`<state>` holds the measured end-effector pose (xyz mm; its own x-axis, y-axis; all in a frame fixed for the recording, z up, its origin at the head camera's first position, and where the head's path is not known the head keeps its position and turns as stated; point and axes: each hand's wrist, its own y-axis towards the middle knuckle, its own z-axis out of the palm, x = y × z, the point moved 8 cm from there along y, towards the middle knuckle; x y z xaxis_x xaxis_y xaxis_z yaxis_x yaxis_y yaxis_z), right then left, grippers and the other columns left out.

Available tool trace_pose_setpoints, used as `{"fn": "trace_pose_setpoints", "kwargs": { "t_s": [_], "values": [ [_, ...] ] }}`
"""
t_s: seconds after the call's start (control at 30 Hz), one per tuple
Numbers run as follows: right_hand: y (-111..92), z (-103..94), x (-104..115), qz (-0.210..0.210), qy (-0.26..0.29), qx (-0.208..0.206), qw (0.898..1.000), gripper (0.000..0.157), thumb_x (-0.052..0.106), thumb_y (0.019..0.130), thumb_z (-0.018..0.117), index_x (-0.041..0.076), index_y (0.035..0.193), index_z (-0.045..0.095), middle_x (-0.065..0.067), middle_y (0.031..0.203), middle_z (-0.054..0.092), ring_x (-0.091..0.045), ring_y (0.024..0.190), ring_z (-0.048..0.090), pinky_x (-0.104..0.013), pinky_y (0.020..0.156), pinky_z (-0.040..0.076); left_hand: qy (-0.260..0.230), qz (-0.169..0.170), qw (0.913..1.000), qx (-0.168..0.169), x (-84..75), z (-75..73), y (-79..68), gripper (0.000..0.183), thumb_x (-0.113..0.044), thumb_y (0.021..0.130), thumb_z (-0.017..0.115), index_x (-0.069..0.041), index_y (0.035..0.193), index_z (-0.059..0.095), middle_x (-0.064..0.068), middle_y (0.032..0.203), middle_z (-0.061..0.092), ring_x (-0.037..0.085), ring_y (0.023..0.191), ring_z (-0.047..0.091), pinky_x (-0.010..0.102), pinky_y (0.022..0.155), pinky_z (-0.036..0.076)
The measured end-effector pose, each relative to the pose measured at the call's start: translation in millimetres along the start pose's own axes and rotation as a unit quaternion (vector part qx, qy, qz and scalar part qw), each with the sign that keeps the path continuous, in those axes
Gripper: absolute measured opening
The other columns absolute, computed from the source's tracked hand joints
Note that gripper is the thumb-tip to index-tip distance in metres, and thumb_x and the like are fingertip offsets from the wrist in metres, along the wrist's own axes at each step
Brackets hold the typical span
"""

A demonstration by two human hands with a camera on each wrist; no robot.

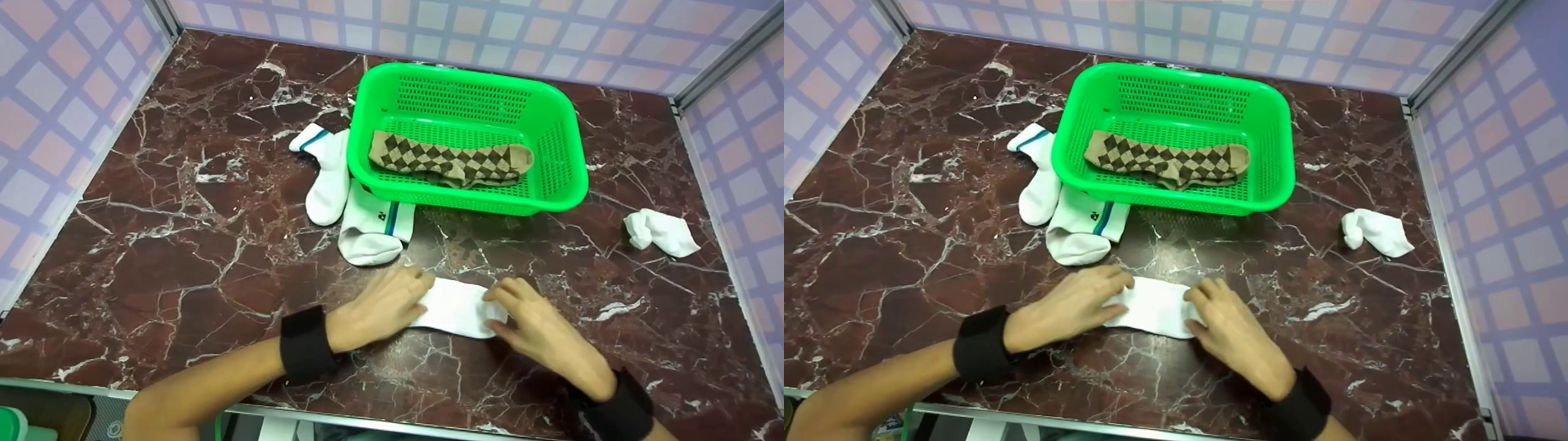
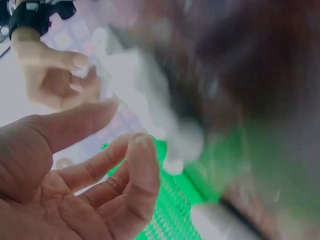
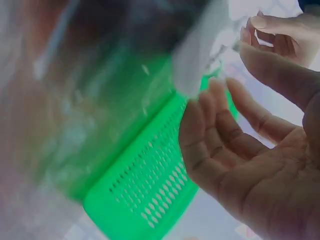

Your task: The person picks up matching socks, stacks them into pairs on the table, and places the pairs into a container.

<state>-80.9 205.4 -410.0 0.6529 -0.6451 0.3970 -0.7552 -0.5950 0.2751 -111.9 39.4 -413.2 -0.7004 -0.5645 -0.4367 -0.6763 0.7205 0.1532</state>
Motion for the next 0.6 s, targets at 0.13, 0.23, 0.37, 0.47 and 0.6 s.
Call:
{"fn": "trace_pose_setpoints", "kwargs": {
  "t_s": [0.13, 0.23, 0.37, 0.47, 0.6],
  "values": [
    [0.9, 11.9, -1.9, 0.002, -0.018, 0.013, 1.000, 0.043, 0.004, 0.066, 0.086, 0.000, 0.101, 0.062, -0.007, 0.102, 0.058, -0.018, 0.090, 0.050, -0.030, 0.071, 0.048, 0.044, 0.003, 0.9987, 0.026, -1.3, 10.5, -0.5, 0.032, -0.014, 0.082, 0.074, -0.001, 0.107, 0.059, 0.012, 0.097, 0.059, 0.027, 0.087, 0.059, 0.038, 0.071, 0.053],
    [-0.1, 13.9, -4.8, 0.008, -0.017, 0.012, 1.000, 0.048, 0.001, 0.063, 0.087, -0.003, 0.103, 0.062, -0.012, 0.105, 0.057, -0.022, 0.093, 0.052, -0.033, 0.072, 0.049, 0.060, -0.002, 0.9975, 0.037, 0.0, 12.3, -0.6, 0.038, -0.015, 0.081, 0.076, 0.001, 0.111, 0.059, 0.015, 0.102, 0.059, 0.030, 0.091, 0.058, 0.040, 0.074, 0.053],
    [-2.4, 14.5, -9.2, 0.021, -0.007, 0.020, 1.000, 0.050, 0.000, 0.063, 0.087, -0.007, 0.106, 0.062, -0.015, 0.109, 0.057, -0.026, 0.098, 0.053, -0.035, 0.076, 0.051, 0.061, -0.007, 0.9968, 0.050, 1.8, 13.6, 0.7, 0.043, -0.015, 0.081, 0.076, 0.004, 0.115, 0.059, 0.018, 0.106, 0.060, 0.032, 0.096, 0.058, 0.043, 0.083, 0.051],
    [-4.8, 14.2, -11.7, 0.027, -0.002, 0.020, 0.999, 0.048, 0.000, 0.063, 0.087, -0.007, 0.104, 0.062, -0.016, 0.111, 0.057, -0.026, 0.100, 0.053, -0.035, 0.078, 0.051, 0.056, -0.010, 0.9968, 0.055, 3.3, 14.1, 1.3, 0.042, -0.016, 0.081, 0.076, 0.006, 0.113, 0.060, 0.018, 0.104, 0.059, 0.032, 0.098, 0.057, 0.044, 0.093, 0.047],
    [-8.1, 12.3, -11.9, 0.015, -0.005, 0.004, 1.000, 0.048, 0.000, 0.062, 0.088, -0.008, 0.102, 0.062, -0.017, 0.112, 0.056, -0.026, 0.099, 0.053, -0.034, 0.078, 0.050, 0.058, 0.002, 0.9973, 0.045, 3.3, 13.0, 1.2, 0.035, -0.016, 0.080, 0.076, 0.004, 0.104, 0.060, 0.015, 0.097, 0.057, 0.031, 0.096, 0.056, 0.045, 0.100, 0.041]
  ]
}}
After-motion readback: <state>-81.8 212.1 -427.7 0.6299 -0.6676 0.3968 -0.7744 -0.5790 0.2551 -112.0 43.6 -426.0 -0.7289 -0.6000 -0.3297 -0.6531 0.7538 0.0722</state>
